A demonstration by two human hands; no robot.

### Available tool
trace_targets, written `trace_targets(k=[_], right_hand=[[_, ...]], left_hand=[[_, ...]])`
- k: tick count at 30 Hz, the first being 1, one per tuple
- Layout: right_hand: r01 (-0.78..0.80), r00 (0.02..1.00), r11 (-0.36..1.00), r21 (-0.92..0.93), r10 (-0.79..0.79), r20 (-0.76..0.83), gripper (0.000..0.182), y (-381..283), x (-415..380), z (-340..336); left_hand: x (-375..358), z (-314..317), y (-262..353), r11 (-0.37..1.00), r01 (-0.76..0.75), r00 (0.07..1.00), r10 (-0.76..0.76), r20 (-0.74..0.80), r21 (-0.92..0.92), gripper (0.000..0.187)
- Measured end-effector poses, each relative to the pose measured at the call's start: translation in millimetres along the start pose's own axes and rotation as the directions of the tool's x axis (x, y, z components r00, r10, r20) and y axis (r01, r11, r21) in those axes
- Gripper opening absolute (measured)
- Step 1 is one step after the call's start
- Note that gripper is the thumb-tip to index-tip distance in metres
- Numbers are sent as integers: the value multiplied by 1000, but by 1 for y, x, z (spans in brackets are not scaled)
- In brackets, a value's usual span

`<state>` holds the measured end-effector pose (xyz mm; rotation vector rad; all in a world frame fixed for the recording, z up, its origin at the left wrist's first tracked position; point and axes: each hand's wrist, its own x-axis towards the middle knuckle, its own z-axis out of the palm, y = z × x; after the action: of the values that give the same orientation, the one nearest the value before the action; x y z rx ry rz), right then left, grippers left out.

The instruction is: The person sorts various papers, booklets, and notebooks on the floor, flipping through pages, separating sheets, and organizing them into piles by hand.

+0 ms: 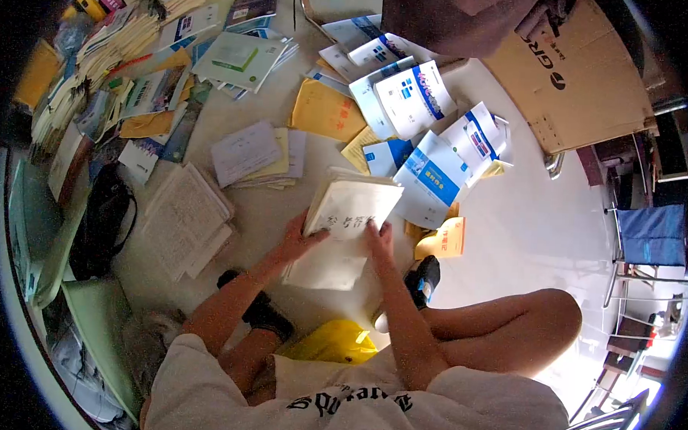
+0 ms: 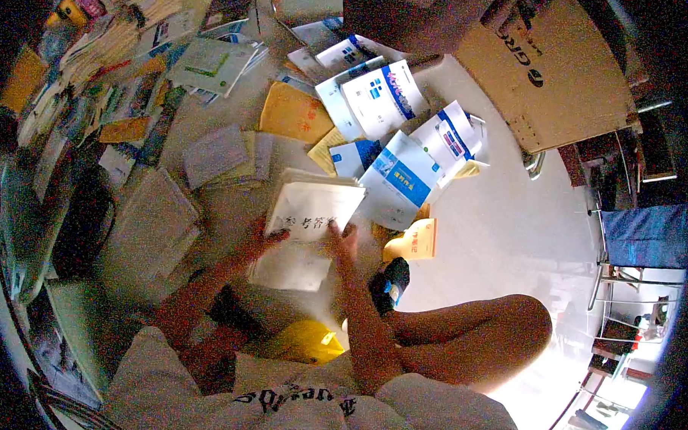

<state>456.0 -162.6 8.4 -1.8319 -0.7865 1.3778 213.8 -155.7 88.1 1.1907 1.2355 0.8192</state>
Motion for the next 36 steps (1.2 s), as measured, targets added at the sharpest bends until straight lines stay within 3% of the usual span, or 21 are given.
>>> trace_targets(k=[1, 2, 4, 5, 7, 10, 12, 14, 15, 17, 18, 20, 22, 24, 27, 30, 32, 33, 35, 36], right_hand=[[38, 990, 952, 304, -78, 119, 66, -12, -7, -3], [33, 959, 812, 582, -190, 210, 68, -24, -9, -5], [49, 785, 863, 503, -344, 515, 72, -49, 12, -21], [191, 794, 899, 395, -378, 476, 72, -48, 32, -23], [212, 838, 896, 390, -372, 399, 66, -100, 16, -33], [315, 849, 889, 332, -421, 320, 64, -149, -4, -40], [368, 852, 881, 298, -448, 271, 64, -156, -8, -44], [356, 877, 933, 55, -354, 324, 69, -147, 0, -52], [540, 810, 825, -168, -455, 369, 45, -132, 6, -55], [465, 845, 871, -156, -384, 373, 42, -116, -2, -52], [411, 861, 902, -131, -338, 379, 40, -111, 1, -50], [466, 831, 878, -110, -392, 394, 41, -82, 20, -53], [634, 759, 723, -276, -512, 403, 40, -77, 28, -53], [596, 773, 760, -258, -455, 443, 41, -74, 38, -54], [557, 778, 816, -153, -448, 442, 45, -80, 35, -54], [450, 832, 885, -121, -367, 416, 49, -104, 16, -49], [427, 840, 901, -80, -362, 405, 51, -110, 19, -46], [426, 843, 901, -80, -364, 397, 51, -105, 25, -46], [479, 812, 838, -261, -311, 494, 52, -95, 43, -60], [488, 823, 846, -214, -364, 435, 51, -95, 38, -59]], left_hand=[[-2, -10, 25, 999, 40, 991, -41, 124, 12, 55], [-3, -14, 40, 999, 39, 992, -41, 118, 15, 55], [-5, -13, 62, 984, -5, 990, 29, 136, -176, 53], [-2, -17, 66, 985, -4, 991, 27, 131, -174, 53], [5, -22, 73, 980, -196, 980, 196, 34, -17, 51], [12, -21, 81, 964, -261, 963, 256, -80, -50, 47], [15, -19, 80, 966, -231, 972, 224, -69, -118, 49], [28, -19, 57, 962, -201, 979, 193, -56, -185, 51], [43, -17, 20, 941, -338, 939, 337, -66, 3, 54], [41, -6, -2, 881, -440, 890, 453, -45, 172, 57], [39, -3, 8, 911, -388, 914, 399, -67, 140, 59], [37, -2, 22, 940, -325, 939, 333, -84, 101, 62], [43, -10, 25, 967, -239, 970, 242, -33, 91, 63], [52, -13, 18, 944, -312, 950, 312, 13, 106, 70], [54, -18, 25, 979, -204, 978, 204, 32, -12, 80], [62, -21, 30, 953, -286, 958, 287, 13, 94, 89], [73, -24, 21, 895, -345, 938, 342, 64, 282, 92], [74, -26, 20, 894, -350, 936, 344, 72, 280, 92], [78, -20, 18, 920, -380, 924, 382, -4, 98, 82], [82, -17, 10, 953, -302, 953, 302, 29, -8, 72]])
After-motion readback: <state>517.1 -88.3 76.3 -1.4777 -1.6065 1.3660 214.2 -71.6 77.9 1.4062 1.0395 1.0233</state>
